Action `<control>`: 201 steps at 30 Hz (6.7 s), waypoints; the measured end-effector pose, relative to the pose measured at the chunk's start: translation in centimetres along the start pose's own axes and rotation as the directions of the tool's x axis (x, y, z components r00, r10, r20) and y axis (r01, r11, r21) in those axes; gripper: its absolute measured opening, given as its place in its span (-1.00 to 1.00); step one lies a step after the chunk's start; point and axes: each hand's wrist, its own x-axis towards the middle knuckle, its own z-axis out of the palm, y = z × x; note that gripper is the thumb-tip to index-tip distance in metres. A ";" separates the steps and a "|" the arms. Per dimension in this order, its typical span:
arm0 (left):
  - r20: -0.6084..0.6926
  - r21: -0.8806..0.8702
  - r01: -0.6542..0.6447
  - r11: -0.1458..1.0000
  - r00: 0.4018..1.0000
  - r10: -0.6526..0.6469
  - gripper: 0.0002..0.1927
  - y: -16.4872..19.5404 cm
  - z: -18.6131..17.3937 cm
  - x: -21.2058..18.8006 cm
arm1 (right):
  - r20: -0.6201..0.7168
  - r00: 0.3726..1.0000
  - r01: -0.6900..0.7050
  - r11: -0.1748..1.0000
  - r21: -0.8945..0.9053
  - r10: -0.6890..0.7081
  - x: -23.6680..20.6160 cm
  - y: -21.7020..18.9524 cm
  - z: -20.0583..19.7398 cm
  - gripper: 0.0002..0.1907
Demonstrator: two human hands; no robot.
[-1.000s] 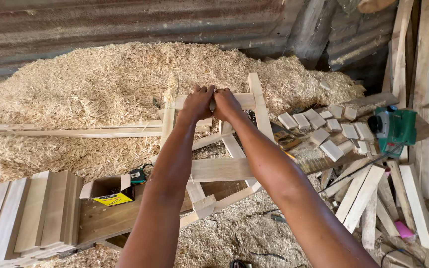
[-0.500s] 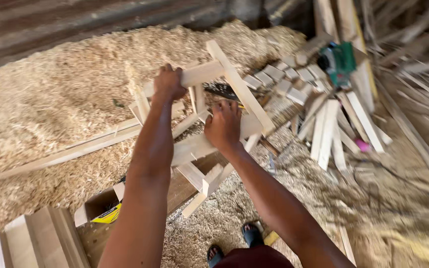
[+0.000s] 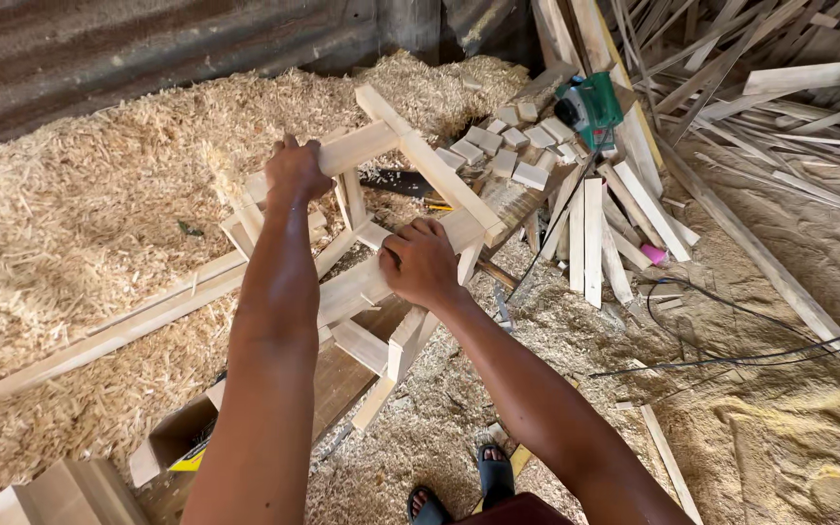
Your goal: The person assembles a wooden stool frame by hammering nails into joints. They position the frame, drive nails with a hammer, and reposition the frame to access different joints.
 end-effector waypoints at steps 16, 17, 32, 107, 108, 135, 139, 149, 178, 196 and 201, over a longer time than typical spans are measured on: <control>0.095 -0.046 0.357 0.933 0.931 -0.352 -0.14 -2.9 -4.5 -4.4 | 0.215 0.866 0.395 0.881 0.260 -0.451 9.7 12.6 -2.1 -0.89; 0.068 -0.078 0.394 0.916 0.919 -0.390 -0.11 -2.8 -4.5 -5.1 | 0.212 0.848 0.420 0.859 0.291 -0.486 10.5 13.4 -1.8 -0.90; 0.028 -0.444 0.768 0.460 0.526 -0.850 -0.43 2.7 -2.3 -13.4 | 0.027 0.811 0.522 0.743 0.420 -0.585 15.1 16.4 3.1 -0.83; 0.044 0.373 0.618 0.692 0.733 -0.679 0.37 15.0 1.2 -23.5 | 0.329 0.934 -0.025 0.897 0.440 -0.136 2.1 17.7 -5.4 0.30; 0.057 0.378 0.630 0.679 0.716 -0.696 0.36 15.2 1.1 -23.6 | 0.275 0.952 -0.013 0.879 0.477 -0.135 1.7 17.3 -5.4 0.30; 0.046 0.303 0.609 0.733 0.759 -0.649 0.26 8.1 -0.4 -23.3 | 0.655 0.424 -0.867 0.073 0.492 0.625 -4.8 8.0 1.7 -0.30; 0.088 0.317 0.608 0.728 0.746 -0.661 0.36 6.1 -1.3 -23.2 | 0.708 0.338 -0.885 -0.048 0.464 0.620 -4.7 6.7 2.7 -0.38; 0.060 0.259 0.499 0.827 0.846 -0.530 0.32 5.2 -1.6 -24.8 | 0.690 0.646 -0.763 0.250 0.596 0.326 -1.5 12.7 -0.4 -0.20; -0.077 0.087 0.419 0.904 0.907 -0.414 -0.16 5.4 -2.3 -27.2 | 0.543 0.840 -0.536 -0.189 0.823 -0.021 3.6 13.2 -3.8 -0.66; -0.507 -0.460 0.039 0.887 0.809 -0.298 -0.45 17.0 2.1 -15.3 | 0.572 0.807 -0.579 0.010 0.815 0.148 4.2 11.9 -4.8 -0.63; 0.169 -0.923 -0.160 -0.349 0.648 -0.743 -0.84 20.1 0.0 -10.6 | 0.218 0.974 -0.217 0.490 0.844 0.055 4.6 11.8 -4.7 -0.61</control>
